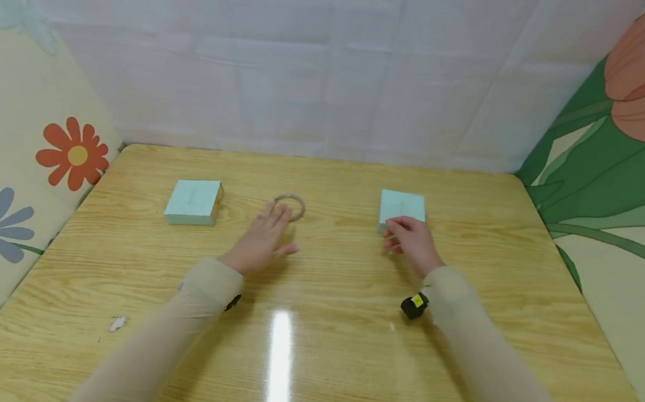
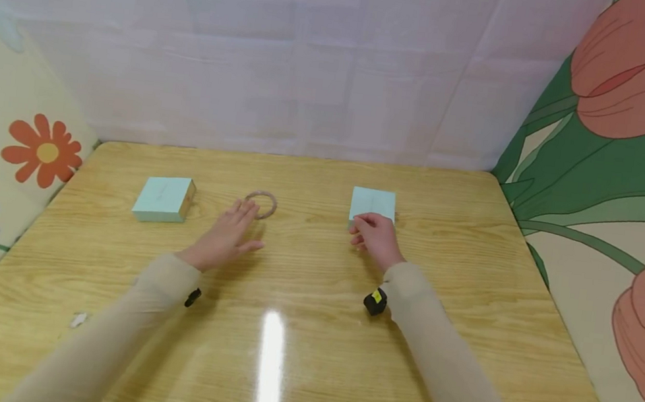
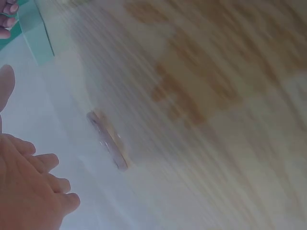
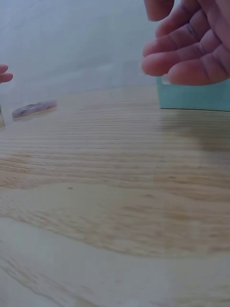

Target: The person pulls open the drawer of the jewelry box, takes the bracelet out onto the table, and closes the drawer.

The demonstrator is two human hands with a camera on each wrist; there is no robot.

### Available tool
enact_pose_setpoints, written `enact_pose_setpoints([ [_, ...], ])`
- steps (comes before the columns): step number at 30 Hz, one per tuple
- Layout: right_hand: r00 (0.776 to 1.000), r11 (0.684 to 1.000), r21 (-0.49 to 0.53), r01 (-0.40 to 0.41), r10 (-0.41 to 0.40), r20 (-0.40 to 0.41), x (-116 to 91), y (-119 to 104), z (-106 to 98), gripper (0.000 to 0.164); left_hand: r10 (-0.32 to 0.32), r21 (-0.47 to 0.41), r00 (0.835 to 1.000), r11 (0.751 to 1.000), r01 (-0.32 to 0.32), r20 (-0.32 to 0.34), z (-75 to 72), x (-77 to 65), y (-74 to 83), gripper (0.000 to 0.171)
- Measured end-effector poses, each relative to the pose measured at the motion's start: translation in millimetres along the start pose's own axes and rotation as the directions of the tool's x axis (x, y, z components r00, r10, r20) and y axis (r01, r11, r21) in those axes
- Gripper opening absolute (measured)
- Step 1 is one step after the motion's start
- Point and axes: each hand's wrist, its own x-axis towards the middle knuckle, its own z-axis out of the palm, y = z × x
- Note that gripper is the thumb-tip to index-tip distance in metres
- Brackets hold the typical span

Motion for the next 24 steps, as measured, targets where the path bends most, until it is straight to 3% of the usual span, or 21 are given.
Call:
enact_pose_setpoints([
  [13,0.992,0.999,0.05,-0.002,0.009,-0.13,0.1,3.6,-22.5,0.039,0.017,0.02,0.999,1.0,-0.018,0.037,8.2,12.4,15.7,0.08],
  [20,0.966,0.995,0.1,-0.001,0.027,-0.259,3.8,4.8,-35.6,0.038,0.025,0.016,0.998,1.0,-0.025,0.054,10.7,18.5,21.8,0.079],
  [24,0.956,0.996,0.091,-0.015,0.042,-0.291,6.6,6.1,-43.1,0.038,0.023,0.021,0.998,0.999,-0.025,0.064,10.9,22.1,25.7,0.079],
])
